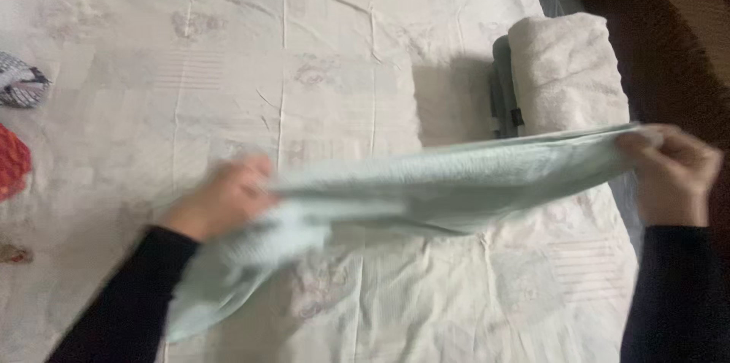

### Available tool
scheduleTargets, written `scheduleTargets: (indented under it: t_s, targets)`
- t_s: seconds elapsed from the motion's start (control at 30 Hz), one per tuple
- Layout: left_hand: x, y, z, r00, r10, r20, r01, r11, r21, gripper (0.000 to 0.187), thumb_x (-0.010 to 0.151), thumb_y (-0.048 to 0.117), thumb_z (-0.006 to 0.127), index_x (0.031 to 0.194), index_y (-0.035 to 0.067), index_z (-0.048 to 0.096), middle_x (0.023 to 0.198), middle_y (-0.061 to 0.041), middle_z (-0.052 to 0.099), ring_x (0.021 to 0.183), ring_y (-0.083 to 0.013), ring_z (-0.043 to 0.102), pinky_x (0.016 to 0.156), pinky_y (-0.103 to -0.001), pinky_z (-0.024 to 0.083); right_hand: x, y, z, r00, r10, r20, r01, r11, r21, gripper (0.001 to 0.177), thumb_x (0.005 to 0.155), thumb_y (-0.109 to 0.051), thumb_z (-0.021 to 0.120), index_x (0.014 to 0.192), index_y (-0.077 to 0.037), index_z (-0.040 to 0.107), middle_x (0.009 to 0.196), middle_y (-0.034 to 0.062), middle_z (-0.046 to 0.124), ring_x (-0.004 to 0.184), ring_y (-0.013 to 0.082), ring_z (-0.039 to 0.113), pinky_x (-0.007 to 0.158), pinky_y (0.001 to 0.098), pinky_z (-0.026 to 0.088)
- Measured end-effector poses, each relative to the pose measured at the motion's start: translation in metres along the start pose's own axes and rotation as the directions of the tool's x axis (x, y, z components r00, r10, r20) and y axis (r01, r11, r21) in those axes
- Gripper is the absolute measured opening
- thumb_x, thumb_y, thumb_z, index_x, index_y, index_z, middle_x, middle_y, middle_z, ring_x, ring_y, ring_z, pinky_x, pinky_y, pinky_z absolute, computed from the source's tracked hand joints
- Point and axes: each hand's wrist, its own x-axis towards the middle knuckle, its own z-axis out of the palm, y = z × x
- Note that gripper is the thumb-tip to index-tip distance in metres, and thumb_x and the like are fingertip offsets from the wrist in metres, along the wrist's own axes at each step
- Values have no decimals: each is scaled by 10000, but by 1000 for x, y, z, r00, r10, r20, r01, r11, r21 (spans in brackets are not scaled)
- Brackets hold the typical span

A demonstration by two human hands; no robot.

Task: The person folds several towels on a bed, one at a time. They unfold each towel, align the edges, fold it into a compact rectangle, and place it in a growing stack on the bed.

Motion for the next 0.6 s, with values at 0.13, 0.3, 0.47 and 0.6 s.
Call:
scheduleTargets:
  t_s: [0.13, 0.3, 0.47, 0.6]
  targets:
    - [-12, 30, 2, 975, 194, -105, -80, 755, 651, 542, 863, 426, 781, 1284, 118, 634, 1084, -205, 700, 974, -339, 654, 846, -472, 536, -20, 33, 9, 984, 163, 70, -160, 986, -45, 51, 967, -11, 746, 1018, -6, 744, 988, 120, 719, 819, 172, 671, 758, 348, 577]
    - [-22, 37, -17, 931, 205, -302, 0, 827, 562, 310, 875, 330, 704, 1014, 56, 752, 1246, -120, 618, 887, -274, 708, 801, -399, 622, -37, 39, 25, 996, 67, 53, -84, 890, 449, 97, 948, 35, 748, 1017, -33, 750, 1015, 83, 729, 903, 118, 685, 840, 292, 581]
    - [-39, 21, 2, 967, 211, 145, -256, 815, 520, 355, 788, 308, 774, 1113, 167, 751, 1238, -86, 641, 970, -239, 706, 885, -431, 565, -30, 35, 26, 994, 84, 75, -107, 914, 390, 78, 961, 24, 724, 989, -48, 736, 1013, 72, 737, 913, 133, 709, 860, 311, 614]
    - [-45, 11, 2, 958, 222, -179, -71, 794, 604, 260, 865, 378, 735, 1021, 176, 782, 1069, -57, 669, 931, -181, 670, 851, -322, 611, -33, 54, 11, 996, 91, 22, -92, 935, 344, 93, 981, 73, 732, 983, -21, 736, 995, 77, 719, 927, 130, 674, 869, 302, 580]
